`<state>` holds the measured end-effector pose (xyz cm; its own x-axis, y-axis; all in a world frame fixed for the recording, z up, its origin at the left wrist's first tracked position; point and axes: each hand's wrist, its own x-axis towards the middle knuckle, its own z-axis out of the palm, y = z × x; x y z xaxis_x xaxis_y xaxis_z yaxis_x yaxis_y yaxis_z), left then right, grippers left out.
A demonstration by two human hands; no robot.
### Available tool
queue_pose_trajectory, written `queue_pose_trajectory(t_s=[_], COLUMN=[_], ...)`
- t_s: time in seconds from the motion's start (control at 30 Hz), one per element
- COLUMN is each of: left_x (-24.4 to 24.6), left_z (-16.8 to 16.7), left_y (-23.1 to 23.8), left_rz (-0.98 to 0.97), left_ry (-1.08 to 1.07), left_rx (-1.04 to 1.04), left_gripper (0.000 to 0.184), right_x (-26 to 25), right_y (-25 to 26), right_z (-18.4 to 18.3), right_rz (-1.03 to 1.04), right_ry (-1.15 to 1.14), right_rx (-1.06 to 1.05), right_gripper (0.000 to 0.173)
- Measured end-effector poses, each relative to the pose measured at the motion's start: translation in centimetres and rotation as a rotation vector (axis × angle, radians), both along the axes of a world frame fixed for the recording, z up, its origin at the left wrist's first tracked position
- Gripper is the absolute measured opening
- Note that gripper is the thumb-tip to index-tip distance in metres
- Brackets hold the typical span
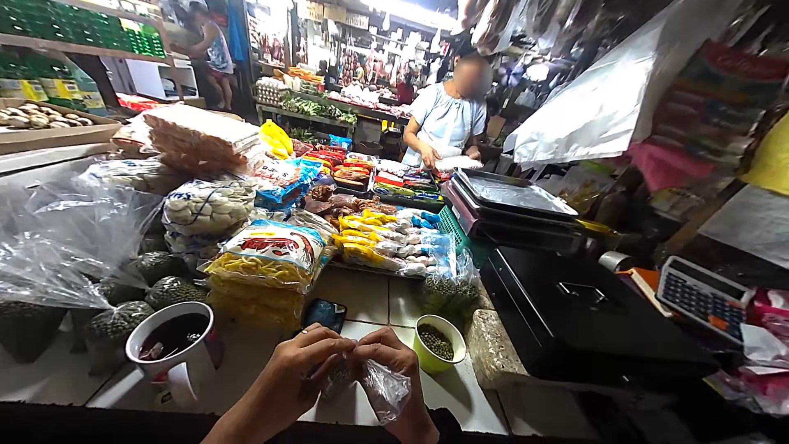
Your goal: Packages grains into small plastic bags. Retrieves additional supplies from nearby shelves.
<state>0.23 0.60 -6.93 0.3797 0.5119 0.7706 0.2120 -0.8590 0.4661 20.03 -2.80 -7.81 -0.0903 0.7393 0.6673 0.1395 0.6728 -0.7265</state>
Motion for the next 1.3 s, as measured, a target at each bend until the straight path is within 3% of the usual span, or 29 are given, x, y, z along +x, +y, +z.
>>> queue_pose_trajectory(t_s=[0.23,0.43,0.57,0.67,0.73,0.8,0.83,0.9,1.0,1.1,1.3], left_x=[0.2,1.4,1.3,1.0,1.2,1.8,2.1,2.3,2.5,2.4,2.1], left_z=[0.4,0.2,1.4,1.1,0.1,-1.0,-1.4,-2.1,-2.5,-2.4,-2.2], left_y=[-0.2,-0.5,-1.2,-0.9,-0.8,-1.0,-1.1,-1.3,-1.4,-1.6,-1.3], left_rz=[0.072,0.344,0.354,0.262,0.223,0.236,0.247,0.266,0.291,0.321,0.356], left_ry=[-0.047,0.001,0.208,0.128,0.005,-0.105,-0.149,-0.202,-0.232,-0.234,-0.236], left_rx=[0.038,0.109,0.138,0.133,0.109,0.106,0.105,0.100,0.099,0.099,0.043], left_gripper=[0.008,0.014,0.019,0.018,0.014,0.010,0.009,0.007,0.007,0.008,0.010], right_x=[-0.3,-1.2,-0.5,0.3,0.6,0.0,-0.5,-1.3,-1.8,-1.7,-1.0], right_y=[0.2,-1.1,-1.7,-0.9,0.3,0.9,1.1,1.5,1.7,1.1,0.8], right_z=[-0.2,-0.1,1.5,2.6,3.0,3.4,3.4,2.9,1.3,0.7,0.2], right_rz=[-0.105,-0.211,-0.124,0.102,0.180,0.101,0.035,-0.144,-0.383,-0.340,-0.214], right_ry=[-0.066,-0.235,-0.214,0.129,0.435,0.544,0.517,0.374,0.090,-0.055,-0.095], right_rx=[0.121,0.251,0.013,-0.417,-0.677,-0.733,-0.696,-0.532,-0.186,0.022,0.106], right_gripper=[0.013,0.009,0.009,0.010,0.031,0.058,0.067,0.069,0.041,0.016,0.009])
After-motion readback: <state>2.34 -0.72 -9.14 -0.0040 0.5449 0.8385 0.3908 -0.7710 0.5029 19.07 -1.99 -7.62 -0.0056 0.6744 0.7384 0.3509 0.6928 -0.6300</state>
